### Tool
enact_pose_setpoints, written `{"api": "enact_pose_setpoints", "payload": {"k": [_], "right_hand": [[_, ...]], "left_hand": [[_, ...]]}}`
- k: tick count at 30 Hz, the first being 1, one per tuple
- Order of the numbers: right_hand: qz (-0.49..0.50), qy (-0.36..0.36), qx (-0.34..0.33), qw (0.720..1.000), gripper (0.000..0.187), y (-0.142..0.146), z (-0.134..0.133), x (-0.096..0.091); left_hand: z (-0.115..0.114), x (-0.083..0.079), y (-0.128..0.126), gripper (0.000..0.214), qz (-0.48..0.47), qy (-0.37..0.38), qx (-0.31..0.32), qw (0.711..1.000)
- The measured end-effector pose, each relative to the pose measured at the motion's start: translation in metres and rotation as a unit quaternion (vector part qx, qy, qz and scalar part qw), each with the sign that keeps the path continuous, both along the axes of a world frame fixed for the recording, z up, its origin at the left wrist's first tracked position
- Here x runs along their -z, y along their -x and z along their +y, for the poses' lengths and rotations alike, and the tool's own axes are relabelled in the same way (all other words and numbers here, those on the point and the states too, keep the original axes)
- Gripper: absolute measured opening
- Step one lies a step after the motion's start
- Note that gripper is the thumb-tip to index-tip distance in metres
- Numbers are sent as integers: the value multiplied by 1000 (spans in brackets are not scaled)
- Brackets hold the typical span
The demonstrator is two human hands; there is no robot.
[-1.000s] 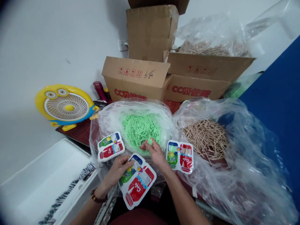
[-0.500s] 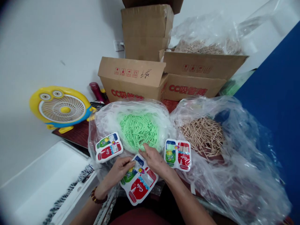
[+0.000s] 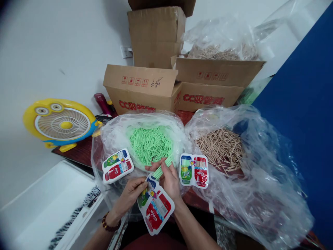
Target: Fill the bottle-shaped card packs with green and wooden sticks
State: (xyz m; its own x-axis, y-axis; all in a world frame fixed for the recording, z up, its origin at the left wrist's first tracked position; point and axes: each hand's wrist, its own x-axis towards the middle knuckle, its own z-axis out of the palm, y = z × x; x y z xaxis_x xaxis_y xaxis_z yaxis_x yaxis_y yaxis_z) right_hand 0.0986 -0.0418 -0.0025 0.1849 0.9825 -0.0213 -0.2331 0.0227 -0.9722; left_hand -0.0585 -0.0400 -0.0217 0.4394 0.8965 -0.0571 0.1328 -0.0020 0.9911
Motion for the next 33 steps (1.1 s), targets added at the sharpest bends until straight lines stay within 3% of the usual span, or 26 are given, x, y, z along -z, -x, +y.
{"api": "enact_pose_setpoints", "payload": {"k": [3,7,10,13,17,22,28,33], "right_hand": [[71,21,1,997,25,2,-7,-2],[145,51,-131,979,19,-3,-9,-12],[145,24,-168,975,23,-11,-3,-19],[37,-11,-168,985,23,-18,4,-24],[-119,-5,-238,964,27,-23,10,-29],[-161,-3,-193,968,19,-30,19,-39],[-272,-32,-190,943,16,-34,26,-48],[-198,-74,-148,966,14,-29,34,-62]], "left_hand": [[1,3,-1,31,-18,19,-14,1000],[3,8,-2,27,-68,62,-20,996],[5,9,-1,26,-102,101,-11,990],[7,10,0,26,-111,112,-20,987],[10,7,-1,26,-128,117,-19,985],[14,-1,-3,24,-131,77,-37,988],[15,-3,1,25,-127,63,-31,989],[16,5,12,24,-132,46,-58,988]]}}
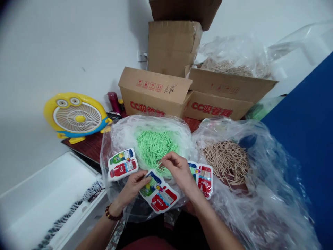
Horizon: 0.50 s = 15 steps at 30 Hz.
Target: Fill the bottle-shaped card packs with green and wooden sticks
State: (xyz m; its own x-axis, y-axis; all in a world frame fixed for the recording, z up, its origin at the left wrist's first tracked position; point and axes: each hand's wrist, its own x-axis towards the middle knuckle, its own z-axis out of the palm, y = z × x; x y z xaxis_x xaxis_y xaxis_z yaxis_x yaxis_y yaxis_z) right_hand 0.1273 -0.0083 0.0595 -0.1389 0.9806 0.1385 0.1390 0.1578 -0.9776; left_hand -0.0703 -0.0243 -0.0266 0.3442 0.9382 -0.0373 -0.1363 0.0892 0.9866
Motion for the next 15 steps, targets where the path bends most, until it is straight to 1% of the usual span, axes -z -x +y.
{"api": "enact_pose_setpoints", "payload": {"k": [2,4,6,8,10,12,14,15], "right_hand": [[52,-4,15,999,15,1,4,-3],[83,-9,56,995,16,-1,11,-2],[88,-13,99,991,18,-5,23,7],[51,-5,109,993,20,-11,38,21],[-29,26,89,995,20,-17,52,34],[-118,35,67,990,20,-19,57,41],[-163,21,15,986,27,-15,51,39],[-166,19,-30,986,29,-12,45,35]], "left_hand": [[0,7,6,23,-36,9,-44,998],[-1,15,10,23,-72,22,-85,994],[-1,20,12,23,-75,31,-84,993],[-1,21,12,22,-60,33,-66,995],[2,18,11,21,-63,34,-72,995],[5,11,10,21,-72,33,-92,993],[7,5,8,20,-76,33,-104,991],[8,2,6,20,-78,34,-107,991]]}}
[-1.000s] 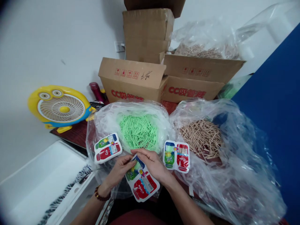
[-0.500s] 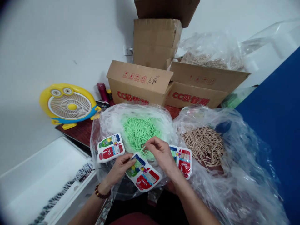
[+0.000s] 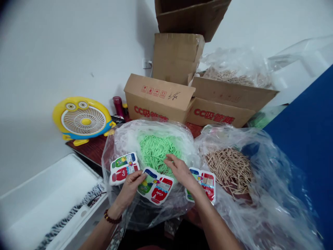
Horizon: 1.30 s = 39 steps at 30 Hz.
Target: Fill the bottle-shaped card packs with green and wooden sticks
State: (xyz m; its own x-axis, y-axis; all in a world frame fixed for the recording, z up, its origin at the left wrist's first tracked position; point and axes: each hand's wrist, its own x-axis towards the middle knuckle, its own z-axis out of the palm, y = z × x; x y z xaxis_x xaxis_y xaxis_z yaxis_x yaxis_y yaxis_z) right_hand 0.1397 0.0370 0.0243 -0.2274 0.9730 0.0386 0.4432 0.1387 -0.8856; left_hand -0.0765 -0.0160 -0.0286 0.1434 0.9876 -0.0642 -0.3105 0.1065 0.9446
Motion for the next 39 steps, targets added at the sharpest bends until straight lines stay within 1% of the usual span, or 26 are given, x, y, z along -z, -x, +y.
{"api": "enact_pose_setpoints", "payload": {"k": [2,3,4,7,9,11,14,19,25,32,36,39], "right_hand": [[8,48,-95,994,25,7,-14,-9],[3,69,-123,990,21,10,-21,-12],[-3,85,-136,987,18,13,-26,-15],[-12,89,-124,988,18,12,-32,-17],[-2,82,-121,989,16,7,-32,-15],[11,81,-122,989,13,1,-32,-12],[23,98,-119,988,11,-7,-33,-9],[8,106,-101,989,12,-16,-37,-13],[-17,86,-89,992,13,-24,-42,-20],[-6,44,-95,994,13,-38,-41,-26],[-7,35,-95,995,14,-45,-43,-27],[-15,24,-82,996,15,-49,-46,-24]], "left_hand": [[0,-4,-3,20,-15,10,3,1000],[0,-6,-5,20,-27,21,13,999],[-1,-7,-7,21,-39,35,31,998],[-4,-10,-13,31,-46,68,105,991],[-6,-11,-16,34,-34,70,136,988],[-7,-12,-19,34,-28,66,136,988],[-8,-13,-23,30,-16,61,125,990],[-10,-16,-31,28,18,49,100,994],[-16,-22,-39,37,12,47,145,988],[-20,-31,-47,30,30,36,149,988],[-23,-33,-50,34,34,45,151,987],[-24,-33,-51,36,46,42,149,987]]}}
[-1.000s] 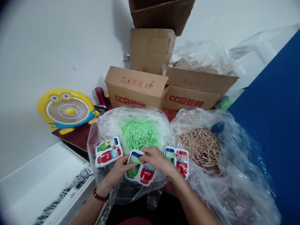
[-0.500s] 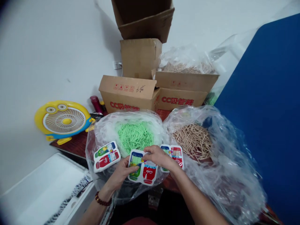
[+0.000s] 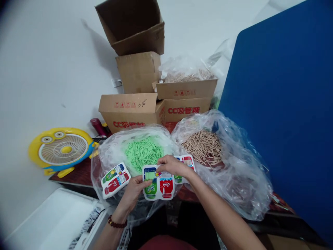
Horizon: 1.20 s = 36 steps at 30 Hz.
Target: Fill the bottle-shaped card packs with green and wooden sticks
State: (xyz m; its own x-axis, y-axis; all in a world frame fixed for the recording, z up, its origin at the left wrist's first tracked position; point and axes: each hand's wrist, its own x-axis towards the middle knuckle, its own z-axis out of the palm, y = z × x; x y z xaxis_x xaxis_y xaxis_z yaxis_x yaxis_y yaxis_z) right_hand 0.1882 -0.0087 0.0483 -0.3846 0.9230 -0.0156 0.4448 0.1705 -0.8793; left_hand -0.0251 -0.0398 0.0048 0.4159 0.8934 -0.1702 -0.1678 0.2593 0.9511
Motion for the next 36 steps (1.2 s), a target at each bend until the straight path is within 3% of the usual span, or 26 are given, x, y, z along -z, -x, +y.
{"api": "enact_pose_setpoints", "payload": {"k": [12,22,26,32,36], "right_hand": [[24,-4,3,1000,17,-9,-8,1],[24,17,-4,1000,19,-6,-19,-5],[50,15,-12,999,17,2,-25,-1],[76,71,-2,995,12,-13,-30,8],[76,61,6,995,10,-21,-36,12]], "left_hand": [[-6,-7,-11,37,7,13,-9,1000],[-10,-11,-9,36,-12,0,37,999],[-10,-15,-21,39,19,-44,1,999],[-10,-7,-33,38,42,-44,-21,998],[-11,-1,-39,34,68,-50,-16,996]]}}
